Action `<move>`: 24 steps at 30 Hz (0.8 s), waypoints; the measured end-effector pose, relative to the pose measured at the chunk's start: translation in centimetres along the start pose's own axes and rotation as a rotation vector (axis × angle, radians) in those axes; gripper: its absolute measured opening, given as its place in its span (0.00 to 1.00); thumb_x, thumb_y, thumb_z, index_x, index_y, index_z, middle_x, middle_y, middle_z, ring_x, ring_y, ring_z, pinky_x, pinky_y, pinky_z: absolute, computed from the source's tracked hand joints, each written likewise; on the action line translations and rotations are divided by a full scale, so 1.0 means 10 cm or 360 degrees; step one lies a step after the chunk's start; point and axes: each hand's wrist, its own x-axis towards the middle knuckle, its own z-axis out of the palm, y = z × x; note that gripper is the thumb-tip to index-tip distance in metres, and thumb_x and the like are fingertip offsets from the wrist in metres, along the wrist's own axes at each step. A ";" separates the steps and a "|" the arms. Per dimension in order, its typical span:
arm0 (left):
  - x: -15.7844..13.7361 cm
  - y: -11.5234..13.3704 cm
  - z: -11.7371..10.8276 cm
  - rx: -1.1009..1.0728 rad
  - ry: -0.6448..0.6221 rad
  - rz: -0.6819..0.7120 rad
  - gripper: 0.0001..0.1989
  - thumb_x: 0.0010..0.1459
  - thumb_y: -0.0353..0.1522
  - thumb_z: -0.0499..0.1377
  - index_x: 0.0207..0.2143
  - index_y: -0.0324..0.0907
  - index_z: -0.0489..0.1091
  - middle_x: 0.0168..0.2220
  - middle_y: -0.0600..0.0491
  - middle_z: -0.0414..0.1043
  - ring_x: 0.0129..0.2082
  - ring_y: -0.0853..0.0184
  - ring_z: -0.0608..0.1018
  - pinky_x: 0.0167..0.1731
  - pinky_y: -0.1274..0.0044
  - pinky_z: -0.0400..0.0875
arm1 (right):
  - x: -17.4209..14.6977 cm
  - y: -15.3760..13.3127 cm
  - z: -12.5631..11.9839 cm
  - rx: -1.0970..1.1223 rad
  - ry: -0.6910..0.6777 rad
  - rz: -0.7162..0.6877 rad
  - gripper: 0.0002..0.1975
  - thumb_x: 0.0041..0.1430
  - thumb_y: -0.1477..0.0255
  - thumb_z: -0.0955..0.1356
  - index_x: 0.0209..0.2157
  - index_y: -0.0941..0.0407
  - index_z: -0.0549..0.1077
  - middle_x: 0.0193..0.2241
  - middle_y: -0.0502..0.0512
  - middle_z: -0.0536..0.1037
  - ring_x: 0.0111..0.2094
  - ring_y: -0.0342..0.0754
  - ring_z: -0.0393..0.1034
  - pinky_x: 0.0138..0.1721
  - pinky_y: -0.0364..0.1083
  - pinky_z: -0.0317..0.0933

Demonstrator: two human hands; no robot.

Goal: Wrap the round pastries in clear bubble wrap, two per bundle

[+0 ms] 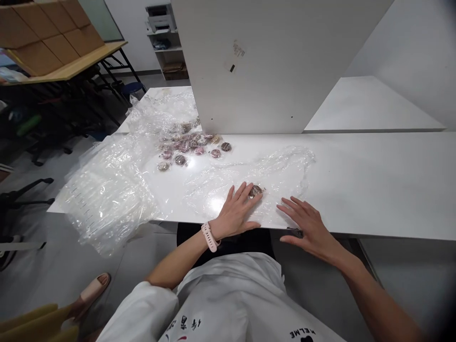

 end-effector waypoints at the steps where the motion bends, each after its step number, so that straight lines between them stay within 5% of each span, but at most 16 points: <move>1: -0.05 -0.01 0.00 -0.0021 -0.0058 0.0023 0.45 0.58 0.52 0.60 0.71 0.49 0.46 0.73 0.42 0.37 0.73 0.47 0.42 0.67 0.50 0.42 | -0.07 0.01 0.05 -0.0021 0.0038 -0.0008 0.27 0.63 0.56 0.67 0.62 0.43 0.65 0.64 0.54 0.67 0.66 0.61 0.58 0.61 0.65 0.57; 4: -0.18 -0.03 0.04 -0.0048 -0.0106 0.0046 0.42 0.58 0.50 0.62 0.69 0.49 0.50 0.73 0.44 0.39 0.73 0.50 0.43 0.68 0.53 0.45 | -0.13 0.02 0.10 0.0095 0.0129 -0.0033 0.14 0.68 0.65 0.63 0.52 0.43 0.75 0.56 0.51 0.76 0.60 0.55 0.67 0.60 0.62 0.61; 8: -0.27 -0.02 0.03 -0.0075 -0.0039 0.0080 0.41 0.58 0.44 0.65 0.69 0.51 0.51 0.72 0.45 0.44 0.72 0.52 0.48 0.68 0.56 0.51 | 0.00 -0.07 -0.12 0.0268 0.0163 -0.0001 0.10 0.68 0.65 0.64 0.43 0.46 0.77 0.43 0.48 0.82 0.48 0.51 0.76 0.58 0.60 0.63; 11: -0.24 0.00 -0.02 -0.0110 0.0030 0.0025 0.38 0.59 0.45 0.64 0.68 0.51 0.52 0.71 0.45 0.50 0.69 0.51 0.58 0.63 0.58 0.60 | 0.23 -0.17 -0.34 0.0313 0.0291 0.0151 0.10 0.67 0.62 0.64 0.39 0.47 0.77 0.37 0.49 0.82 0.39 0.50 0.78 0.43 0.52 0.72; 14: -0.13 0.03 -0.05 -0.0051 0.0122 -0.0091 0.30 0.62 0.42 0.61 0.64 0.49 0.58 0.66 0.46 0.59 0.59 0.54 0.70 0.55 0.62 0.69 | 0.54 -0.24 -0.49 0.0305 0.0389 0.0196 0.11 0.66 0.61 0.65 0.36 0.49 0.77 0.34 0.50 0.82 0.33 0.48 0.76 0.27 0.46 0.67; 20: 0.07 0.08 0.04 0.0233 0.0247 -0.0281 0.21 0.64 0.37 0.60 0.58 0.46 0.66 0.61 0.46 0.67 0.50 0.55 0.74 0.45 0.65 0.72 | 1.09 -0.35 -0.65 0.0190 0.0357 -0.0010 0.17 0.67 0.57 0.62 0.34 0.50 0.78 0.31 0.50 0.81 0.30 0.46 0.74 0.32 0.46 0.66; 24: 0.08 -0.03 0.01 -0.0072 0.0353 -0.0359 0.14 0.69 0.29 0.50 0.50 0.47 0.73 0.55 0.50 0.74 0.47 0.60 0.77 0.42 0.69 0.72 | 1.13 -0.36 -0.76 0.0150 0.0296 -0.0053 0.18 0.67 0.55 0.62 0.33 0.49 0.78 0.31 0.50 0.81 0.30 0.46 0.74 0.32 0.46 0.65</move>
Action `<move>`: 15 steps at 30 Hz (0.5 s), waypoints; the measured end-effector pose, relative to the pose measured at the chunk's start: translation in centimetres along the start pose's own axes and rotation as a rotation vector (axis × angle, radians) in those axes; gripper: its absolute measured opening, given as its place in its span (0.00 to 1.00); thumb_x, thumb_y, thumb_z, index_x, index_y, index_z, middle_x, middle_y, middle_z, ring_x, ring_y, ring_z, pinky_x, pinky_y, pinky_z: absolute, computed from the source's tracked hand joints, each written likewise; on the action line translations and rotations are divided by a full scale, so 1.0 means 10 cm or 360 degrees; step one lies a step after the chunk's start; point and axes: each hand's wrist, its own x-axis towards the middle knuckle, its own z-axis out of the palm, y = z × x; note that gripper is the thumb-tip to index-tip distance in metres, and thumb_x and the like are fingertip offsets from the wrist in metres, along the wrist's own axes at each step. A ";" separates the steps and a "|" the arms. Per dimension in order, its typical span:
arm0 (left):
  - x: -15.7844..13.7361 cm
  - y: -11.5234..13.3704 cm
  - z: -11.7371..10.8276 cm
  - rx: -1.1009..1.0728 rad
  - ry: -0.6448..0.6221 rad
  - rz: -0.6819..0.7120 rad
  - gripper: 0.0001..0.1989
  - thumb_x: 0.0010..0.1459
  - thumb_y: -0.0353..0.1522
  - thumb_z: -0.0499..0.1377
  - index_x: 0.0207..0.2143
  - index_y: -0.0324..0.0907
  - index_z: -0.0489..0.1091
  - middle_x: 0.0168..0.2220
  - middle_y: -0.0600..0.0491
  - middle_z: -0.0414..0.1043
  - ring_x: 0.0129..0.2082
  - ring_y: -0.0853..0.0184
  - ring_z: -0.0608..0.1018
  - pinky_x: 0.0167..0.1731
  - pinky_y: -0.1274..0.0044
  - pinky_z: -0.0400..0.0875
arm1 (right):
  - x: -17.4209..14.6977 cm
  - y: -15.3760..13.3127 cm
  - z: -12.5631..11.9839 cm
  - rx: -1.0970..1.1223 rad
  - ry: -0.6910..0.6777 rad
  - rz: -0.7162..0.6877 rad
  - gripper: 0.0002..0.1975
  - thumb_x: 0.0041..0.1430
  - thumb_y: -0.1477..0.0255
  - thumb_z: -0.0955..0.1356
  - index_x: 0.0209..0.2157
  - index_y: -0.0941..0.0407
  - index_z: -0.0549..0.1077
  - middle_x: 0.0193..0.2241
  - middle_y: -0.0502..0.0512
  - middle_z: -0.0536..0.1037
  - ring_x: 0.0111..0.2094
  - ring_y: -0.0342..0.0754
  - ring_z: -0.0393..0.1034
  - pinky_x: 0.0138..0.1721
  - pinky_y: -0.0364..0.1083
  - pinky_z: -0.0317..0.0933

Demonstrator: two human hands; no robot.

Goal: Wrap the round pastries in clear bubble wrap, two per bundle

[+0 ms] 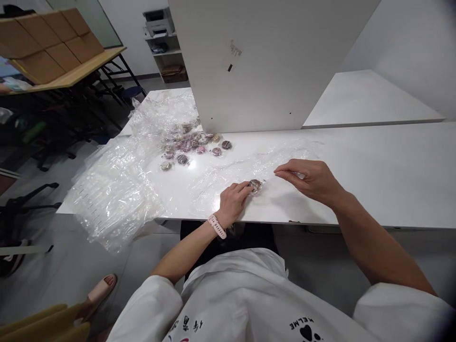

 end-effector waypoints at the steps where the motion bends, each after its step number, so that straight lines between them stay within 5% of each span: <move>1: 0.02 -0.04 -0.05 -0.0160 0.0005 -0.0044 0.14 0.69 0.30 0.50 0.48 0.46 0.74 0.51 0.50 0.77 0.46 0.61 0.77 0.41 0.70 0.72 | -0.01 0.01 -0.03 0.0005 0.0000 0.0011 0.18 0.67 0.56 0.63 0.33 0.50 0.78 0.31 0.49 0.81 0.30 0.46 0.74 0.32 0.46 0.65; 4: 0.15 -0.18 -0.24 -0.0622 -0.0063 -0.0218 0.13 0.69 0.34 0.51 0.40 0.43 0.76 0.38 0.51 0.80 0.37 0.65 0.78 0.37 0.73 0.71 | -0.01 0.13 -0.11 0.0030 -0.0001 0.0100 0.15 0.65 0.57 0.65 0.34 0.50 0.78 0.32 0.49 0.81 0.30 0.46 0.73 0.32 0.46 0.64; 8: 0.40 -0.30 -0.36 -0.0989 -0.0437 -0.0452 0.16 0.66 0.35 0.52 0.27 0.40 0.72 0.27 0.53 0.76 0.27 0.69 0.76 0.30 0.76 0.68 | 0.19 0.42 -0.02 -0.0065 -0.0250 0.0379 0.13 0.64 0.59 0.66 0.37 0.50 0.79 0.32 0.49 0.81 0.30 0.47 0.73 0.33 0.47 0.64; 11: 0.53 -0.30 -0.28 -0.0838 -0.0543 -0.0544 0.18 0.65 0.33 0.53 0.21 0.40 0.67 0.20 0.54 0.72 0.21 0.70 0.73 0.28 0.77 0.67 | 0.33 0.56 0.20 -0.0458 -0.0309 0.0483 0.11 0.63 0.67 0.66 0.43 0.53 0.79 0.37 0.55 0.80 0.38 0.53 0.74 0.40 0.52 0.65; 15: 0.61 -0.28 -0.14 -0.0329 -0.0428 -0.0458 0.20 0.65 0.30 0.52 0.18 0.40 0.66 0.17 0.55 0.68 0.19 0.70 0.69 0.31 0.74 0.65 | 0.19 0.38 0.56 -0.0734 0.0060 0.0113 0.14 0.65 0.75 0.62 0.49 0.57 0.76 0.47 0.64 0.77 0.50 0.59 0.67 0.51 0.60 0.59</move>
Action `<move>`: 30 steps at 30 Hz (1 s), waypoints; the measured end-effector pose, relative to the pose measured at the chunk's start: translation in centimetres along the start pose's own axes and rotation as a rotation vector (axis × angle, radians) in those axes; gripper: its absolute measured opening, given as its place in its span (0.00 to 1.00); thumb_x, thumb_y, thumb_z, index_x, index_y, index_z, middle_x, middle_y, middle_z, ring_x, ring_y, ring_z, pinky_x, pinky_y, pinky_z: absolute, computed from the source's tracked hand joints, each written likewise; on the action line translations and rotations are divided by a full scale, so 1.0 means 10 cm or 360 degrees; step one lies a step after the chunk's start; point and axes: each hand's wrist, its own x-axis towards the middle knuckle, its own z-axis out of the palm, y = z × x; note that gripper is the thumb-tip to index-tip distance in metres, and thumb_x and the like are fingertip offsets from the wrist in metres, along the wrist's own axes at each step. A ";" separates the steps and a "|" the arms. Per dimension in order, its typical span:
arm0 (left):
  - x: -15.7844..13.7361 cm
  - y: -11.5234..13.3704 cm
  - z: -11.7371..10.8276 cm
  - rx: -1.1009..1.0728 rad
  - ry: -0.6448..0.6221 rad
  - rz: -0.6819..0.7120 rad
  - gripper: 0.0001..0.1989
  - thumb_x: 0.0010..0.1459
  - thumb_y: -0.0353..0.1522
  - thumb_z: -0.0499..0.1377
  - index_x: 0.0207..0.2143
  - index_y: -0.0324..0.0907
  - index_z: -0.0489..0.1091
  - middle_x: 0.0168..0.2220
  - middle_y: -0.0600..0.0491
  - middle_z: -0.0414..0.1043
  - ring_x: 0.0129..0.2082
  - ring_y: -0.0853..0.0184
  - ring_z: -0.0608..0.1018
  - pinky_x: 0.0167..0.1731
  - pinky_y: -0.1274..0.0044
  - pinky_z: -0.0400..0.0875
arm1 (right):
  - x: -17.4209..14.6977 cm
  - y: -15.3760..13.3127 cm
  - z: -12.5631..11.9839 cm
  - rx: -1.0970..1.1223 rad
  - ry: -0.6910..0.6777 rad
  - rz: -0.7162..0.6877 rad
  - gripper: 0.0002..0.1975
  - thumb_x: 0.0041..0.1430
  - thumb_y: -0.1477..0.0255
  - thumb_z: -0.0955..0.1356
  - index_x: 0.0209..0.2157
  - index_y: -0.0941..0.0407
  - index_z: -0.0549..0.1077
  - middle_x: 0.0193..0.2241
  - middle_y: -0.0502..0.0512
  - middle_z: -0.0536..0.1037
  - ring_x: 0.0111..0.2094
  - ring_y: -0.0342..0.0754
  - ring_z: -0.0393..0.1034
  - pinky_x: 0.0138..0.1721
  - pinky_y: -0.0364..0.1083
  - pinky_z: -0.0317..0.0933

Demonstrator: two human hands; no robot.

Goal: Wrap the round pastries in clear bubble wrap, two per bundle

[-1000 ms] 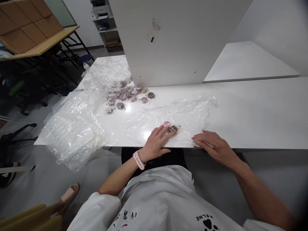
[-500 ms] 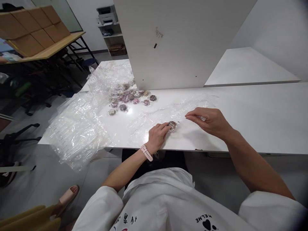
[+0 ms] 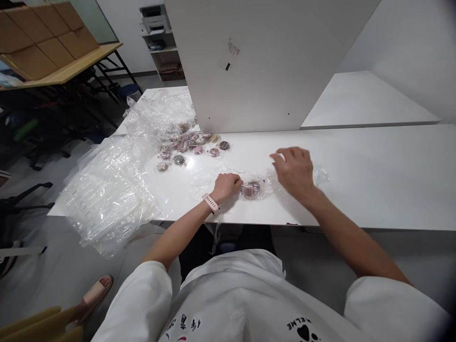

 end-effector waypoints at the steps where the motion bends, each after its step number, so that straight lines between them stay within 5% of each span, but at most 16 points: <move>1: 0.01 0.00 0.01 0.0109 0.0025 0.0008 0.18 0.64 0.30 0.53 0.20 0.40 0.67 0.18 0.55 0.68 0.19 0.69 0.70 0.32 0.73 0.65 | -0.10 -0.11 0.04 0.0084 0.0006 -0.0132 0.14 0.67 0.73 0.62 0.49 0.56 0.76 0.47 0.63 0.77 0.50 0.58 0.67 0.51 0.59 0.59; 4: 0.01 0.03 -0.01 0.0462 0.0182 0.0063 0.11 0.64 0.30 0.54 0.29 0.39 0.72 0.23 0.52 0.72 0.26 0.64 0.73 0.39 0.68 0.66 | -0.43 -0.36 0.18 0.0367 -0.0173 -0.0439 0.17 0.68 0.64 0.63 0.53 0.54 0.73 0.52 0.62 0.74 0.52 0.57 0.65 0.51 0.57 0.62; 8: -0.19 0.11 -0.03 0.0724 0.0545 0.0300 0.09 0.63 0.26 0.53 0.42 0.37 0.71 0.41 0.43 0.75 0.42 0.56 0.75 0.45 0.65 0.66 | -0.61 -0.39 0.39 0.0546 -0.0287 -0.0399 0.28 0.65 0.58 0.65 0.63 0.52 0.63 0.61 0.63 0.66 0.58 0.60 0.60 0.55 0.59 0.60; 13: -0.50 0.10 0.11 0.0377 0.0293 0.0732 0.21 0.57 0.25 0.57 0.54 0.38 0.62 0.50 0.44 0.73 0.50 0.57 0.74 0.50 0.66 0.68 | -0.48 -0.30 0.49 0.0699 -0.0184 -0.0324 0.19 0.69 0.67 0.61 0.59 0.54 0.66 0.51 0.62 0.76 0.51 0.57 0.66 0.52 0.57 0.62; 15: -0.50 0.04 0.12 0.0322 0.0253 0.0623 0.24 0.57 0.24 0.56 0.57 0.38 0.59 0.51 0.42 0.72 0.51 0.56 0.74 0.49 0.64 0.69 | -0.38 -0.28 0.43 0.0733 -0.0217 -0.0229 0.17 0.69 0.67 0.60 0.55 0.54 0.70 0.46 0.60 0.78 0.47 0.56 0.69 0.48 0.55 0.63; 22: -0.12 -0.09 -0.15 -0.0036 -0.0043 0.0037 0.10 0.66 0.32 0.55 0.48 0.41 0.67 0.30 0.53 0.76 0.30 0.64 0.78 0.32 0.74 0.70 | 0.04 -0.14 0.29 0.1165 -0.0835 0.0009 0.21 0.66 0.52 0.62 0.48 0.51 0.74 0.41 0.53 0.80 0.37 0.49 0.73 0.37 0.48 0.64; 26: -0.14 0.01 -0.08 0.0551 0.0268 0.0078 0.12 0.63 0.26 0.55 0.48 0.39 0.69 0.42 0.45 0.77 0.42 0.58 0.78 0.38 0.70 0.72 | 0.04 -0.23 0.35 0.0692 -0.0380 0.0123 0.20 0.65 0.54 0.64 0.48 0.55 0.74 0.47 0.60 0.78 0.44 0.55 0.72 0.42 0.52 0.64; 30: -0.47 0.13 0.11 0.0885 0.0421 0.0432 0.21 0.62 0.26 0.53 0.58 0.33 0.65 0.60 0.39 0.68 0.62 0.53 0.68 0.61 0.61 0.61 | -0.23 -0.22 0.34 0.0389 -0.0089 -0.0177 0.17 0.69 0.60 0.62 0.49 0.54 0.75 0.51 0.60 0.77 0.54 0.56 0.67 0.56 0.57 0.57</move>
